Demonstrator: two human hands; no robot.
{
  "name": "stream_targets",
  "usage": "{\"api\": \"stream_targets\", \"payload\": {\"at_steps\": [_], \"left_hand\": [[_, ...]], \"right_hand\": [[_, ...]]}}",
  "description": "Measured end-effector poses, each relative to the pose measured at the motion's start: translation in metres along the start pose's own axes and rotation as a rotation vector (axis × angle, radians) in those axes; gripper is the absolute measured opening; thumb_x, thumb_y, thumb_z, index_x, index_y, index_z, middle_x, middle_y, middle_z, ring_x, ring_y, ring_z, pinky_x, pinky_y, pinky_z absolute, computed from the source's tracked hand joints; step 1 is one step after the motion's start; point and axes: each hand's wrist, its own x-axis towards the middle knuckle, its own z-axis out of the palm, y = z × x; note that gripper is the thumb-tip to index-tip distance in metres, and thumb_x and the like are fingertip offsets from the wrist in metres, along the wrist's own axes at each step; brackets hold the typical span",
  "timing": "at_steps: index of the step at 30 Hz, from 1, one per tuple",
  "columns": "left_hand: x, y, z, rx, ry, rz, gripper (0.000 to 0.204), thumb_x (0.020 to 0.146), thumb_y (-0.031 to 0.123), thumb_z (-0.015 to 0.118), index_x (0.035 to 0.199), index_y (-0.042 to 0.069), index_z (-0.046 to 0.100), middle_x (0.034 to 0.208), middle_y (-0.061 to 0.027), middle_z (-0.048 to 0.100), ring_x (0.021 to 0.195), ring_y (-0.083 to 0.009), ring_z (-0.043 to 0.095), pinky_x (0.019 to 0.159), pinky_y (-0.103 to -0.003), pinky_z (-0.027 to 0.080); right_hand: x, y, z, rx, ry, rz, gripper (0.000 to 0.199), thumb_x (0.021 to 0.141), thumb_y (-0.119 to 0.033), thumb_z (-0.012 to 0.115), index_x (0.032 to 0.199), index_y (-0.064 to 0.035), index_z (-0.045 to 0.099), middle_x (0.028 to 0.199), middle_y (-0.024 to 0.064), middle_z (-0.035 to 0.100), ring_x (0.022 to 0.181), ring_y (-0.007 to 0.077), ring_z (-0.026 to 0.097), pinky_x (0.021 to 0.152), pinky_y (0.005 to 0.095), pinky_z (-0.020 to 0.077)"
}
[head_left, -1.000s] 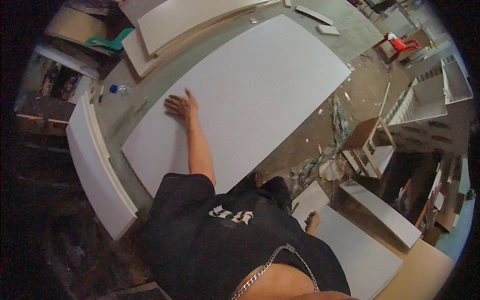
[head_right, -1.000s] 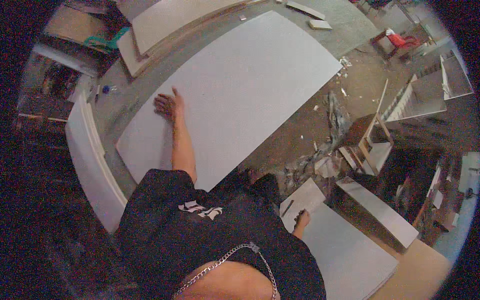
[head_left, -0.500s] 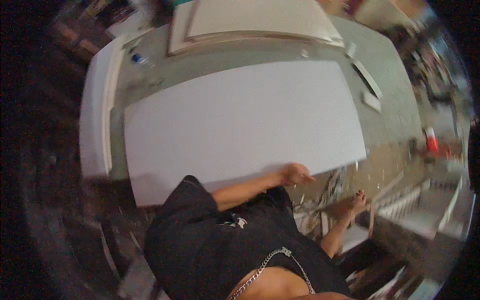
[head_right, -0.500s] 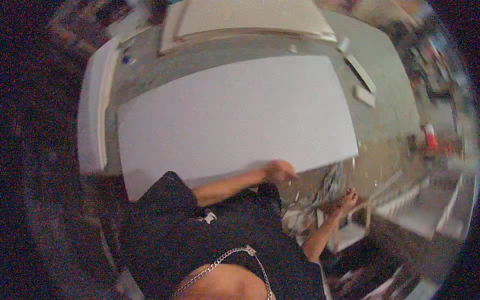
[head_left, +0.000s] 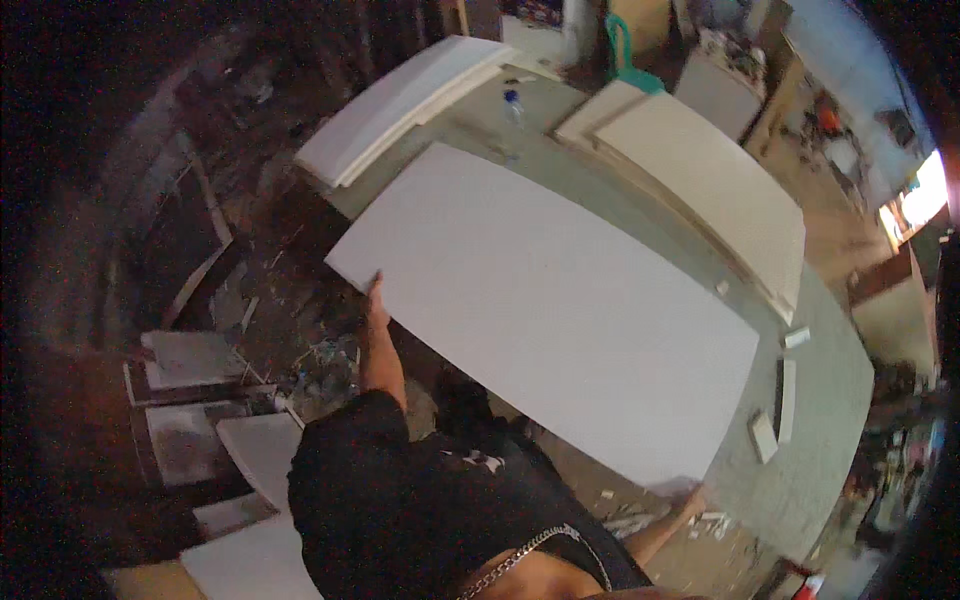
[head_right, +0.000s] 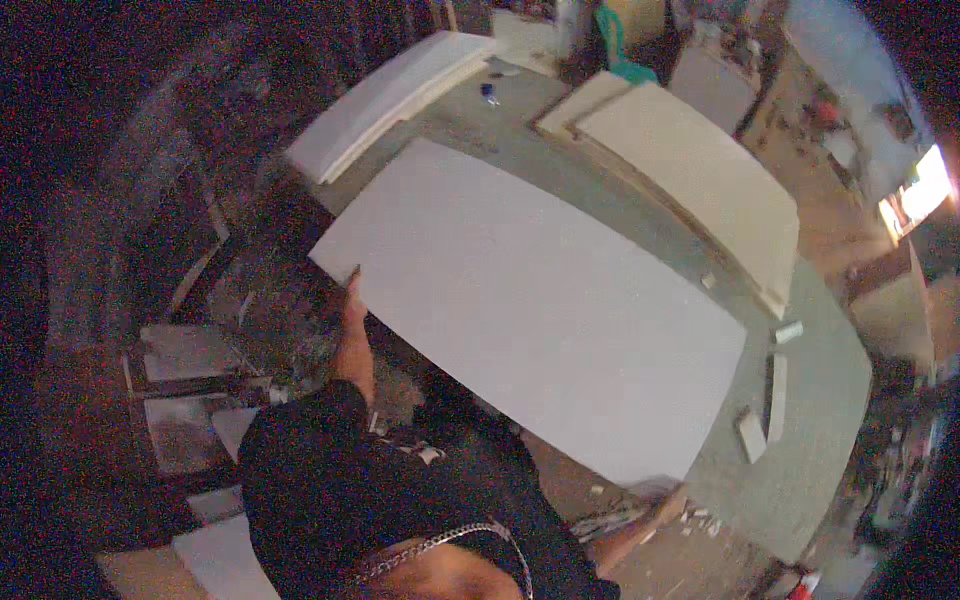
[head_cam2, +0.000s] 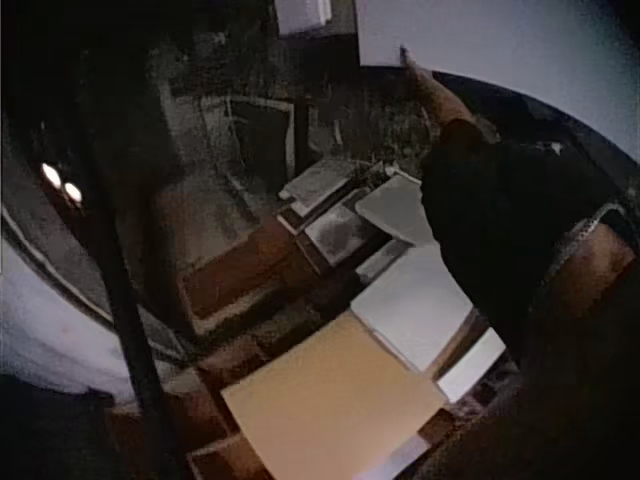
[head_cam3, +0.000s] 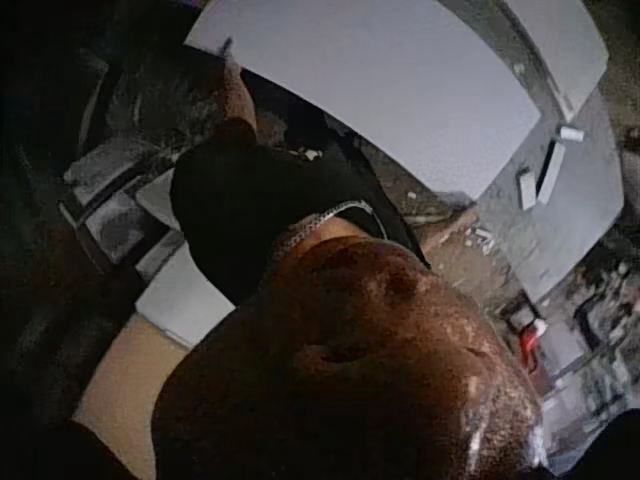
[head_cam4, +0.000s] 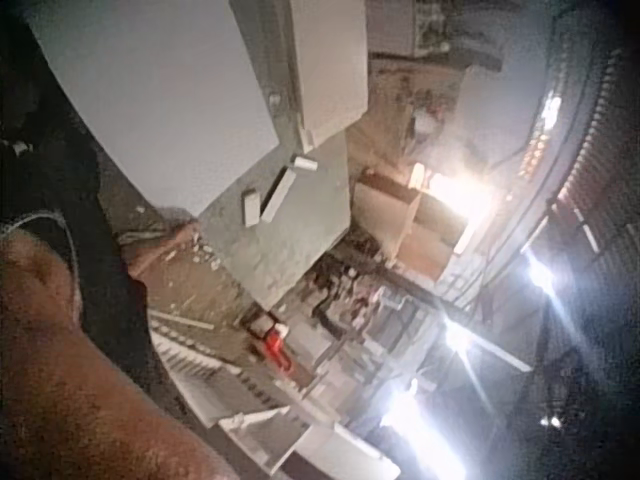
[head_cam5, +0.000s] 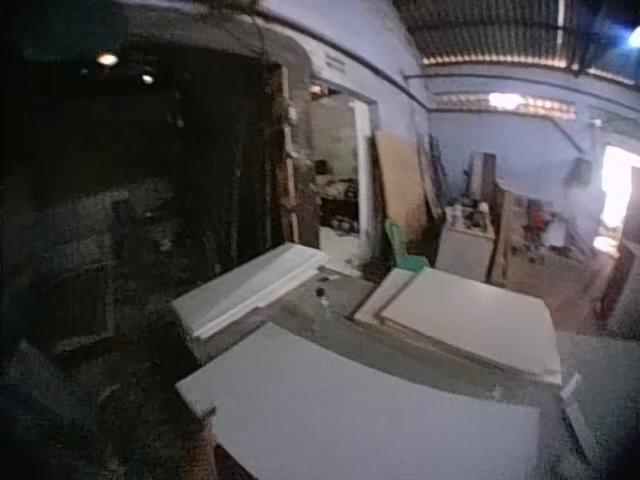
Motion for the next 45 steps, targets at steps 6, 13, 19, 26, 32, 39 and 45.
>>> {"api": "stream_targets", "payload": {"at_steps": [6, 13, 19, 26, 32, 39, 45], "left_hand": [[-0.033, 0.008, 0.037, -0.337, -0.344, -0.102, 0.048, 0.084, 0.033, 0.07, 0.123, 0.006, 0.059, 0.117, -0.009, 0.062, 0.111, -0.0246, 0.057, 0.093, -0.043, 0.046], [-0.059, 0.022, 0.006, -0.361, -0.336, -0.258, 0.028, 0.082, 0.027, 0.065, 0.105, 0.009, 0.064, 0.104, -0.0024, 0.065, 0.094, -0.0165, 0.061, 0.078, -0.033, 0.05], [-0.057, 0.045, 0.009, -0.608, -0.385, -0.238, 0.03, 0.076, 0.009, 0.067, 0.103, 0.003, 0.055, 0.091, -0.0064, 0.061, 0.089, -0.025, 0.061, 0.082, -0.038, 0.049], [-0.064, 0.204, -0.042, -0.356, -0.402, 0.204, 0.026, 0.074, 0.019, 0.061, 0.095, 0.005, 0.055, 0.092, -0.009, 0.059, 0.086, -0.0241, 0.059, 0.08, -0.04, 0.049], [0.056, 0.316, -0.083, -0.509, -0.358, 0.003, 0.026, 0.07, 0.018, 0.057, 0.093, 0.006, 0.056, 0.089, -0.0063, 0.057, 0.087, -0.026, 0.058, 0.079, -0.04, 0.05], [0.152, 0.386, -0.118, -0.449, -0.433, 0.034, 0.036, 0.068, 0.021, 0.058, 0.102, 0.007, 0.056, 0.097, -0.0059, 0.057, 0.092, -0.0266, 0.058, 0.083, -0.042, 0.049], [0.233, 0.408, -0.116, -0.4, -0.43, 0.107, 0.022, 0.067, 0.021, 0.058, 0.086, 0.01, 0.058, 0.091, -0.0045, 0.057, 0.088, -0.0242, 0.057, 0.08, -0.04, 0.048]], "right_hand": [[0.012, 0.01, -0.003, -0.128, 0.01, 0.23, 0.022, 0.093, -0.021, 0.049, 0.097, -0.0016, 0.059, 0.077, 0.0068, 0.061, 0.065, 0.0252, 0.057, 0.057, 0.0357, 0.0466], [0.034, -0.009, -0.022, -0.24, 0.031, 0.248, 0.024, 0.093, -0.023, 0.049, 0.101, -0.002, 0.058, 0.077, 0.0074, 0.061, 0.064, 0.0261, 0.058, 0.056, 0.0368, 0.0462], [-0.015, -0.032, -0.052, -0.372, 0.107, 0.291, 0.027, 0.093, -0.025, 0.049, 0.104, -0.0023, 0.058, 0.077, 0.008, 0.061, 0.064, 0.0269, 0.058, 0.056, 0.0377, 0.0458], [-0.139, -0.102, -0.075, -0.48, 0.214, 0.358, 0.03, 0.093, -0.027, 0.049, 0.108, -0.0027, 0.057, 0.077, 0.0086, 0.061, 0.064, 0.0278, 0.058, 0.055, 0.0388, 0.0453], [-0.267, -0.2, -0.03, -0.43, 0.151, 0.429, 0.032, 0.093, -0.028, 0.048, 0.111, -0.003, 0.056, 0.077, 0.0092, 0.061, 0.064, 0.0286, 0.058, 0.054, 0.0398, 0.0449], [-0.364, -0.27, 0.031, -0.391, 0.135, 0.48, 0.036, 0.093, -0.03, 0.048, 0.115, -0.0033, 0.056, 0.077, 0.0098, 0.062, 0.064, 0.0295, 0.058, 0.053, 0.0409, 0.0445], [-0.433, -0.329, 0.058, -0.396, 0.155, 0.565, 0.039, 0.093, -0.032, 0.048, 0.118, -0.0036, 0.055, 0.077, 0.0104, 0.062, 0.063, 0.0302, 0.059, 0.053, 0.0418, 0.0441]]}}
